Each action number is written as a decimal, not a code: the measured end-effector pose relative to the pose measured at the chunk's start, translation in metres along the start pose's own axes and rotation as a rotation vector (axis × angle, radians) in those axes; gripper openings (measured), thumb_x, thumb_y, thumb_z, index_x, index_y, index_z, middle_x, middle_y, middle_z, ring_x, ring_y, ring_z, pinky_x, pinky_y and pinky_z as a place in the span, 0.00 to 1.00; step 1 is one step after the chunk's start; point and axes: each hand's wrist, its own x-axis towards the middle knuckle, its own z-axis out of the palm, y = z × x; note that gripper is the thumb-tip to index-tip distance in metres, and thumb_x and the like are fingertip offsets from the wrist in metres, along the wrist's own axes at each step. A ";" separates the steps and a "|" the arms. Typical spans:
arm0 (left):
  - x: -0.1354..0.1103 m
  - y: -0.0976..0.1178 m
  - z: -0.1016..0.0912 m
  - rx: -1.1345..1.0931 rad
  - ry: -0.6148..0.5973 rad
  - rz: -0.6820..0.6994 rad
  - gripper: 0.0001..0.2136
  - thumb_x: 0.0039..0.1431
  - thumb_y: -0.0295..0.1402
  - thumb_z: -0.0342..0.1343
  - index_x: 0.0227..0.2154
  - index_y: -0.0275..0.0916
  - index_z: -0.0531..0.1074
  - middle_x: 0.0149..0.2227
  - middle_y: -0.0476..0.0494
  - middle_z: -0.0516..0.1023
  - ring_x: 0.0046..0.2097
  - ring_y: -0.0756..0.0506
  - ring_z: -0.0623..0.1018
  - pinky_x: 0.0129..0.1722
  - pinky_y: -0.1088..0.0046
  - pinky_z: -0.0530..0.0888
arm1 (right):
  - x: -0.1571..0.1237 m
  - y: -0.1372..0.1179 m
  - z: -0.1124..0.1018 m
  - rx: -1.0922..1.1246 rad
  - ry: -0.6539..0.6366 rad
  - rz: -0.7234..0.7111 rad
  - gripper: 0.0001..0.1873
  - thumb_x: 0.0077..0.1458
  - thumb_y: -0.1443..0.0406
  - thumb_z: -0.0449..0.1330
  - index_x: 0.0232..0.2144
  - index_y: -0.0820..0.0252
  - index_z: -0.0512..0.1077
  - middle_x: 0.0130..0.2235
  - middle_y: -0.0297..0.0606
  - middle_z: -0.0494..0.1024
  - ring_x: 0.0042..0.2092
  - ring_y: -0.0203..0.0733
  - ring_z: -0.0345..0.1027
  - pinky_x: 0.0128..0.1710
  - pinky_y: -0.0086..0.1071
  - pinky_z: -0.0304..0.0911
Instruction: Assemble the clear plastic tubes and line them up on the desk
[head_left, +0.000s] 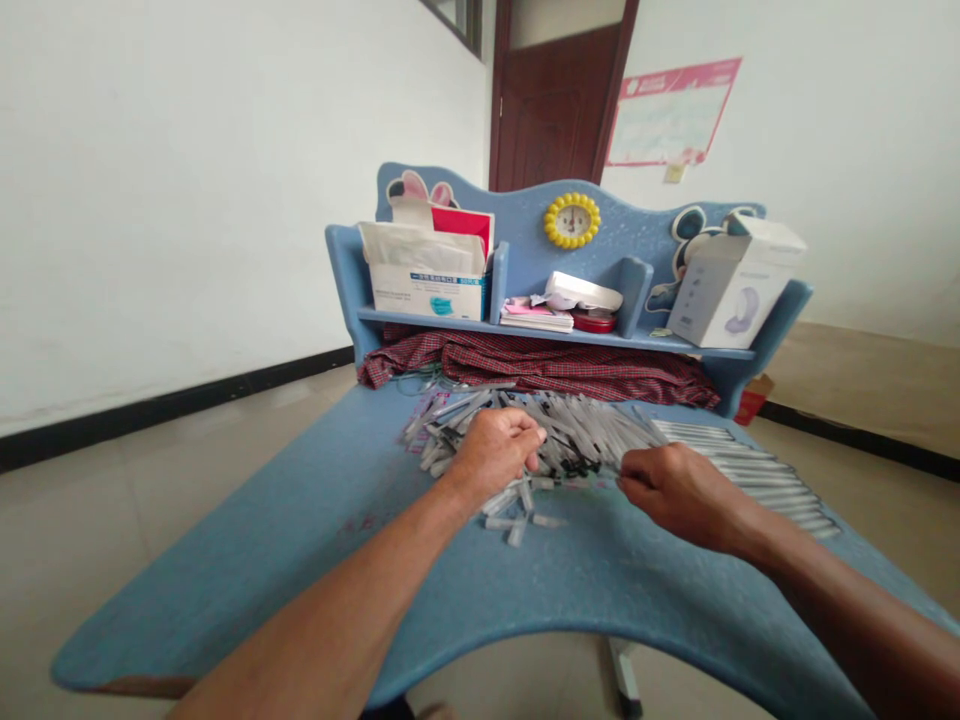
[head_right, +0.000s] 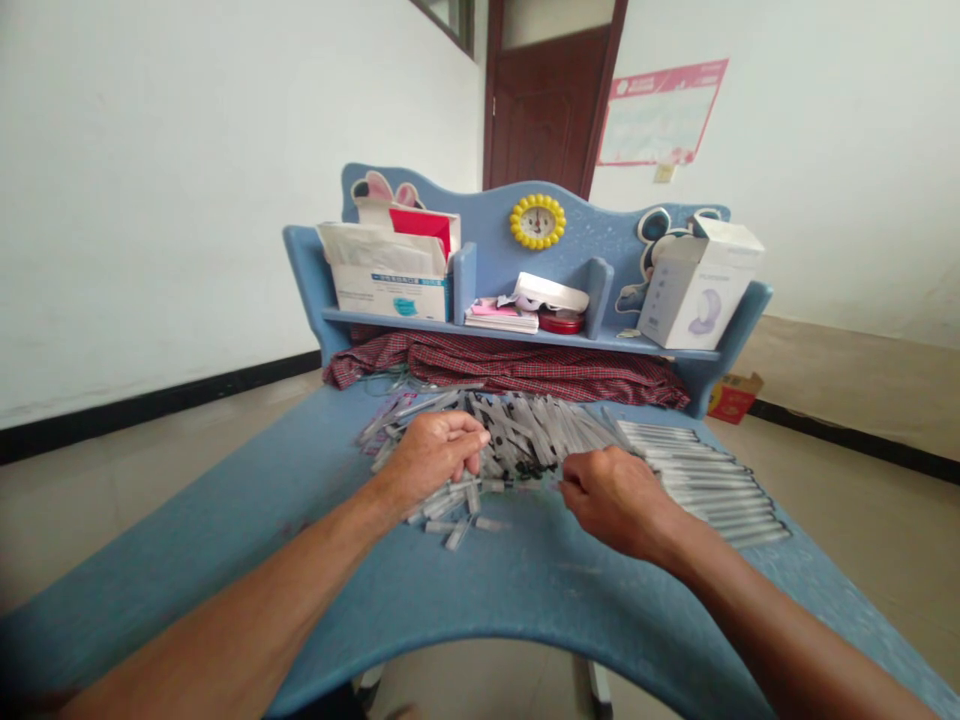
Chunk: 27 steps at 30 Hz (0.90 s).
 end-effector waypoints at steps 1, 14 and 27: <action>0.000 0.000 0.000 0.003 0.000 -0.002 0.06 0.50 0.31 0.52 0.23 0.34 0.70 0.15 0.52 0.70 0.15 0.55 0.63 0.16 0.81 0.59 | -0.007 0.006 -0.002 0.036 0.006 -0.015 0.15 0.54 0.64 0.48 0.20 0.59 0.69 0.22 0.36 0.73 0.24 0.35 0.63 0.25 0.29 0.48; 0.000 -0.003 0.004 0.068 0.001 0.014 0.07 0.50 0.33 0.52 0.23 0.35 0.70 0.16 0.51 0.70 0.16 0.55 0.64 0.17 0.81 0.59 | -0.025 0.049 0.004 0.067 0.035 0.010 0.16 0.57 0.61 0.47 0.21 0.59 0.66 0.22 0.36 0.71 0.26 0.36 0.64 0.27 0.29 0.49; 0.001 -0.004 0.004 0.069 -0.007 0.011 0.08 0.49 0.34 0.52 0.22 0.35 0.70 0.15 0.51 0.70 0.16 0.55 0.64 0.17 0.81 0.60 | -0.022 0.044 0.008 0.069 0.005 0.021 0.15 0.56 0.62 0.47 0.22 0.59 0.67 0.23 0.36 0.72 0.26 0.36 0.65 0.27 0.29 0.50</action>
